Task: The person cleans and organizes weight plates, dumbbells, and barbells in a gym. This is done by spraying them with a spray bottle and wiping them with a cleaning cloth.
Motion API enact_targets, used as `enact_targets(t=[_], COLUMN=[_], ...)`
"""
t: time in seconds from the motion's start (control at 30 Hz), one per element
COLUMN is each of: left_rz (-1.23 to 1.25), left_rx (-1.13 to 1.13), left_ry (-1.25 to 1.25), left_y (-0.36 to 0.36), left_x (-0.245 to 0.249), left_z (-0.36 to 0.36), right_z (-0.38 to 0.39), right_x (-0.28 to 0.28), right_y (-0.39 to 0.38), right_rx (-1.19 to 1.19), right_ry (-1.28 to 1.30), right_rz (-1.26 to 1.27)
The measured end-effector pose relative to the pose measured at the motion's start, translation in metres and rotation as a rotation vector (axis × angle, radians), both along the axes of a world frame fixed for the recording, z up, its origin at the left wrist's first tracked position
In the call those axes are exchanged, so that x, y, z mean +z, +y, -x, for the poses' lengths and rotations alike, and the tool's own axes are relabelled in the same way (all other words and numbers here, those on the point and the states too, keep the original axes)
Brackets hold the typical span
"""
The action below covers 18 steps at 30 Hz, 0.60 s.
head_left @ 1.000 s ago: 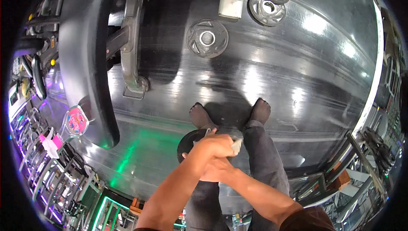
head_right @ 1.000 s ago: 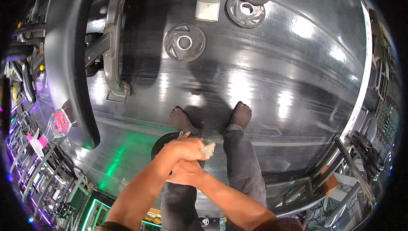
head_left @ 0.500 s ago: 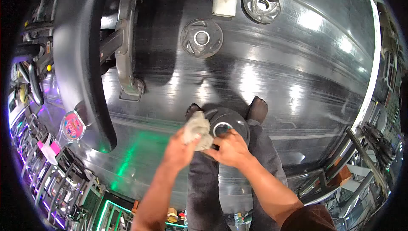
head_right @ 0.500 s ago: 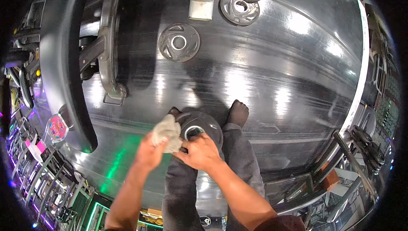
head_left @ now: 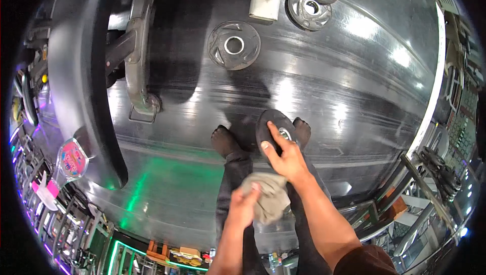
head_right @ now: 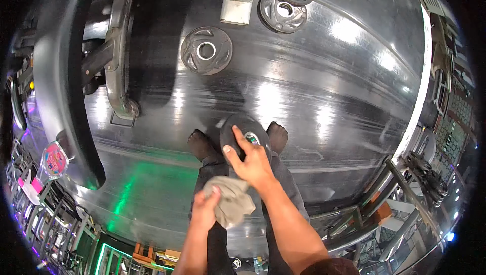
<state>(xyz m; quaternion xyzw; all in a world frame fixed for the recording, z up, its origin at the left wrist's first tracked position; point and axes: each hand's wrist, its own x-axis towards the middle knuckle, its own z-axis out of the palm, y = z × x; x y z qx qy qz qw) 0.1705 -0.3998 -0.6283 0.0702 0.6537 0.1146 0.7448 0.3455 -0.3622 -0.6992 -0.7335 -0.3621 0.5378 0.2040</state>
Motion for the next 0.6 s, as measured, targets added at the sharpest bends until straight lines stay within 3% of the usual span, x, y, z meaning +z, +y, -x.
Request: enact_targets(t=[0.07,0.2,0.27,0.33,0.43,0.5,0.6], left_rz=[0.035,-0.020,-0.038,-0.115,-0.072,-0.052,-0.032], left_rx=[0.471,0.517,0.352,0.366,0.149,-0.089,-0.197], left_ry=[0.042,0.124,0.118,0.081,0.039,-0.009,-0.063], left_y=[-0.011,-0.019,-0.007,0.000,0.002,0.002,0.026], left_x=[-0.033,-0.064,-0.068,-0.069,-0.063,-0.064,-0.058], left_z=[0.004,-0.002,-0.007,-0.014,-0.015,-0.010,0.000], right_z=[-0.006,-0.007,-0.007,-0.003,0.002,0.005,0.017], right_x=[0.007,-0.007,-0.006,-0.027,-0.047,-0.069,-0.094], right_y=[0.011,0.020,0.048,0.065,0.103,0.126,0.169], right_rx=[0.007,0.069,0.140,0.302,0.381,0.511,0.649], right_ry=[0.008,-0.087,-0.066,-0.205,-0.163,-0.296,-0.494], right_rz=[0.068,0.080,0.159,-0.077,-0.127,-0.273,-0.390])
